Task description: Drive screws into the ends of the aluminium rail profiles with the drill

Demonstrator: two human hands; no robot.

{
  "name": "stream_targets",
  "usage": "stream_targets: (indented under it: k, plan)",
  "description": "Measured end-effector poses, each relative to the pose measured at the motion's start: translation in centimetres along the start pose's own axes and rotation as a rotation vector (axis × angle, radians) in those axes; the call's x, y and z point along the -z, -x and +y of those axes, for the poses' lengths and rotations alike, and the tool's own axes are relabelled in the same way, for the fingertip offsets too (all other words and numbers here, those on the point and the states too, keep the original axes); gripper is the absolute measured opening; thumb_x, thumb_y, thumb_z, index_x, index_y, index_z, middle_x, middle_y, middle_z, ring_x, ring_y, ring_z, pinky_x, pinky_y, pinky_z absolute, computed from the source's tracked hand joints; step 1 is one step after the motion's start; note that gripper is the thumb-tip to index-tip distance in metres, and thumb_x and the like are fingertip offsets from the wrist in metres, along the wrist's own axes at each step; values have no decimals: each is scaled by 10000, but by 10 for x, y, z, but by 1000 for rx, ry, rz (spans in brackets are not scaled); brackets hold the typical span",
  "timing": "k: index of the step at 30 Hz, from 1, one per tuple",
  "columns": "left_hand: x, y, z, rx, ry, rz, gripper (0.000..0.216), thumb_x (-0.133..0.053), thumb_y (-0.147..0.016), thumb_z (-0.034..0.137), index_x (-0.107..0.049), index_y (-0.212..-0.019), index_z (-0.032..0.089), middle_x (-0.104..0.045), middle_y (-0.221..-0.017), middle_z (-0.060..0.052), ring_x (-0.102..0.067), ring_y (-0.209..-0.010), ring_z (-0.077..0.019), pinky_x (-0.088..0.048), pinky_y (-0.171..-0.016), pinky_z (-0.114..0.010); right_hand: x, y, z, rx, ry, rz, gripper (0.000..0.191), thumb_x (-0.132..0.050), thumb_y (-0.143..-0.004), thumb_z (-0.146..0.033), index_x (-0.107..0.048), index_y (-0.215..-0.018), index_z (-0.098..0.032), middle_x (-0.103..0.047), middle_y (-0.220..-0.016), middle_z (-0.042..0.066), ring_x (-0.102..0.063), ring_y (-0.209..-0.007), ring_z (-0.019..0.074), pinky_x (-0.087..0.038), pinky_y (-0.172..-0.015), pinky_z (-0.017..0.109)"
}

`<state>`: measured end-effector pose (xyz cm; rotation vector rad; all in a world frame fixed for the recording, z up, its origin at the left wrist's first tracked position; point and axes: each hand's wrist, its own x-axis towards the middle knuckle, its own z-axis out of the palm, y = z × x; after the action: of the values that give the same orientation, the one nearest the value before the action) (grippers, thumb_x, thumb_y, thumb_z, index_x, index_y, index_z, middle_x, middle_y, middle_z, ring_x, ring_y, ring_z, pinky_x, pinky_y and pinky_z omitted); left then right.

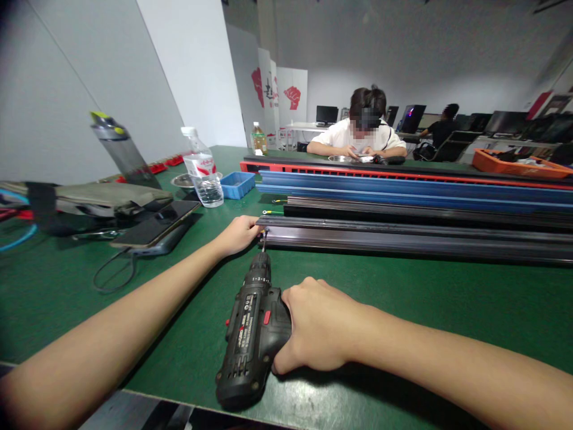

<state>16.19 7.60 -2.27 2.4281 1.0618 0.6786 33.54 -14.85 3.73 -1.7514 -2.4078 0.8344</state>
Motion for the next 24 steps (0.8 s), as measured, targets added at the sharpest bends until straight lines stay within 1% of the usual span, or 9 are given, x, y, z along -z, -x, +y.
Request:
stream_targets:
  k: [7,13,20,24]
  plan:
    - [-1,0,0,14,-5,-11,343,-396,-840,375,-482,-578,172,-470,-582,8,-417,-598,-131,-298,-584,-237,-1,-1,0,-7,-9,7,340,-757,-565,-470,-604,-717,-207,-574,-575,-44,-434,-460,104,-330,-419,236]
    - [0,0,2,22,-5,-19,323,-389,-827,357,-460,-570,175,-448,-587,11,-400,-591,-124,-303,-590,-239,-1,-1,1,-4,-1,10,337,-756,-570,-466,-607,-723,-205,-581,-575,-39,-434,-457,104,-327,-419,237]
    - [-1,0,1,3,-5,-13,339,-384,-829,377,-459,-567,176,-463,-587,5,-399,-592,-125,-299,-589,-240,-2,0,2,0,-16,5,329,-757,-571,-456,-606,-726,-209,-584,-583,-44,-437,-458,101,-332,-424,236]
    - [-1,0,-1,-12,-13,-5,326,-391,-827,359,-458,-566,175,-459,-582,9,-384,-584,-119,-282,-578,-238,-2,-1,1,-1,-13,11,318,-751,-578,-451,-596,-714,-208,-582,-582,-39,-437,-466,104,-326,-427,240]
